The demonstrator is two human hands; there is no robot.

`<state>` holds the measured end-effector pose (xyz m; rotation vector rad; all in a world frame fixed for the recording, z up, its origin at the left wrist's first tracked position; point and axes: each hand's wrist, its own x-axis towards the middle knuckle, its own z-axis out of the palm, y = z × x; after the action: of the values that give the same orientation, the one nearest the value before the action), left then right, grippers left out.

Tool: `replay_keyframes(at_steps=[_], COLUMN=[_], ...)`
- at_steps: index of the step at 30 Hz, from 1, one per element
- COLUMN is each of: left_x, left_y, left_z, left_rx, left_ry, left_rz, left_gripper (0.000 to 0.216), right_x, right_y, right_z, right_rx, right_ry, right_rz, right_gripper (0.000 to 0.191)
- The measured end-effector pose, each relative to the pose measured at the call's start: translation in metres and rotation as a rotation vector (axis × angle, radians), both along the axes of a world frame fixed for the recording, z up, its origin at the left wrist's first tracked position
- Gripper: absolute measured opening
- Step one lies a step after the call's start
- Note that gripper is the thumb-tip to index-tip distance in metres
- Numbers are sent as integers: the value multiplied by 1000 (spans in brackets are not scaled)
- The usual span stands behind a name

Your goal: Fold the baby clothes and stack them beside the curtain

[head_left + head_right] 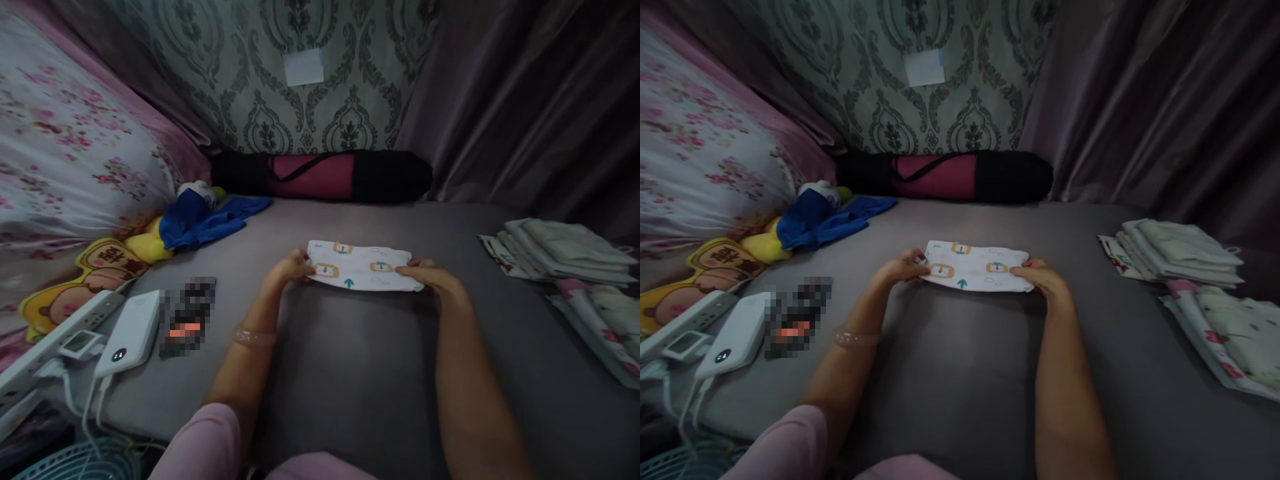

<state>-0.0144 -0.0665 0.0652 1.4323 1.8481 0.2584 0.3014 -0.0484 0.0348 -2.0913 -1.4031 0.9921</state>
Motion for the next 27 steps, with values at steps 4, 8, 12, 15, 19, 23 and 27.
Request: replay_keyframes(at_steps=[4, 8, 12, 15, 19, 23, 27], left_x=[-8, 15, 56, 76, 83, 86, 90], left_y=[-6, -1, 13, 18, 18, 15, 11], left_z=[8, -12, -48, -64, -69, -70, -73], left_rx=[52, 534, 716, 705, 654, 635, 699], left_ry=[369, 290, 202, 267, 326, 396, 452], left_rz=[-176, -333, -546, -560, -520, -511, -488], left_gripper=[38, 28, 44, 47, 50, 52, 50], right_x=[13, 10, 8, 13, 15, 13, 10], right_y=[-14, -13, -6, -6, -9, -10, -11], right_z=[16, 19, 13, 9, 9, 12, 20], right_rx=[-178, -148, -114, -148, -203, -134, -20], right_ry=[203, 331, 346, 465, 606, 661, 739], right_rz=[5, -118, -217, -126, 45, 58, 52], right_gripper=[30, 21, 19, 18, 15, 21, 23])
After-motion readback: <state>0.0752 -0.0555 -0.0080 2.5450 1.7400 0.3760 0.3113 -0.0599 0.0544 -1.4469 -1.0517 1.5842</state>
